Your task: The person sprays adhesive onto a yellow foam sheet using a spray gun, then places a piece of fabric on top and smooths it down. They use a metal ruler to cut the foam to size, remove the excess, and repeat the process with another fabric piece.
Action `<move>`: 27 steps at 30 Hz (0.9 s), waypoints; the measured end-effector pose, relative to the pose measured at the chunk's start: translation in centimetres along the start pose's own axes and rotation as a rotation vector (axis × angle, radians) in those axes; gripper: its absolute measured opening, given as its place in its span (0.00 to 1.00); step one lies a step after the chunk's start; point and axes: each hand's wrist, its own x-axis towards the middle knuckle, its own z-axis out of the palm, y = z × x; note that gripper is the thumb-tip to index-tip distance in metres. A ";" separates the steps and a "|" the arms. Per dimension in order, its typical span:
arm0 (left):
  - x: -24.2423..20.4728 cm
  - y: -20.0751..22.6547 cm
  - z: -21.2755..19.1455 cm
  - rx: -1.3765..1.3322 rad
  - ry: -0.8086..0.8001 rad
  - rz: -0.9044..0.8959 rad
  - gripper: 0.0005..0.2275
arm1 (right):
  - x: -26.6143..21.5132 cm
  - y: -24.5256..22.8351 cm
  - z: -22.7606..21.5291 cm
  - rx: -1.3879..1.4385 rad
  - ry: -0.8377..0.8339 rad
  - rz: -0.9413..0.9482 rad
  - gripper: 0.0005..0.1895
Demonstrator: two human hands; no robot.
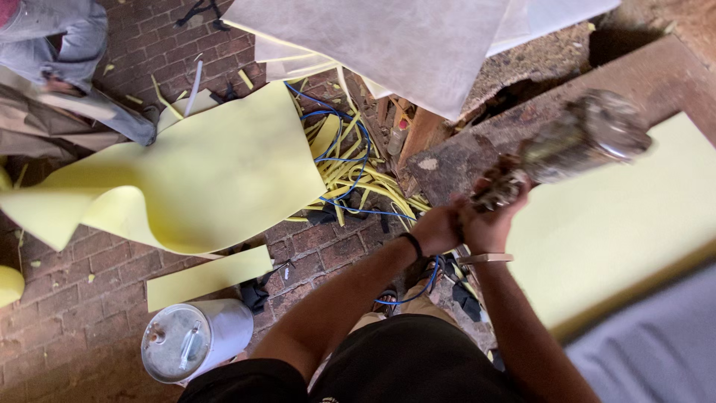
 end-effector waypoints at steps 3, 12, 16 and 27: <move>-1.2 3.6 2.3 -0.084 -0.087 0.114 0.14 | 0.5 0.6 -4.6 0.048 0.204 0.016 0.46; -4.6 6.1 6.0 -0.340 -0.797 -0.165 0.18 | 2.8 -3.1 -19.7 0.378 0.622 0.249 0.19; -4.2 4.2 9.4 -0.267 -0.879 -0.271 0.21 | 2.5 -2.6 -27.8 0.240 0.630 0.268 0.12; -2.8 10.4 20.0 0.184 -0.669 -0.112 0.26 | 1.0 3.2 -43.6 0.054 0.527 0.382 0.11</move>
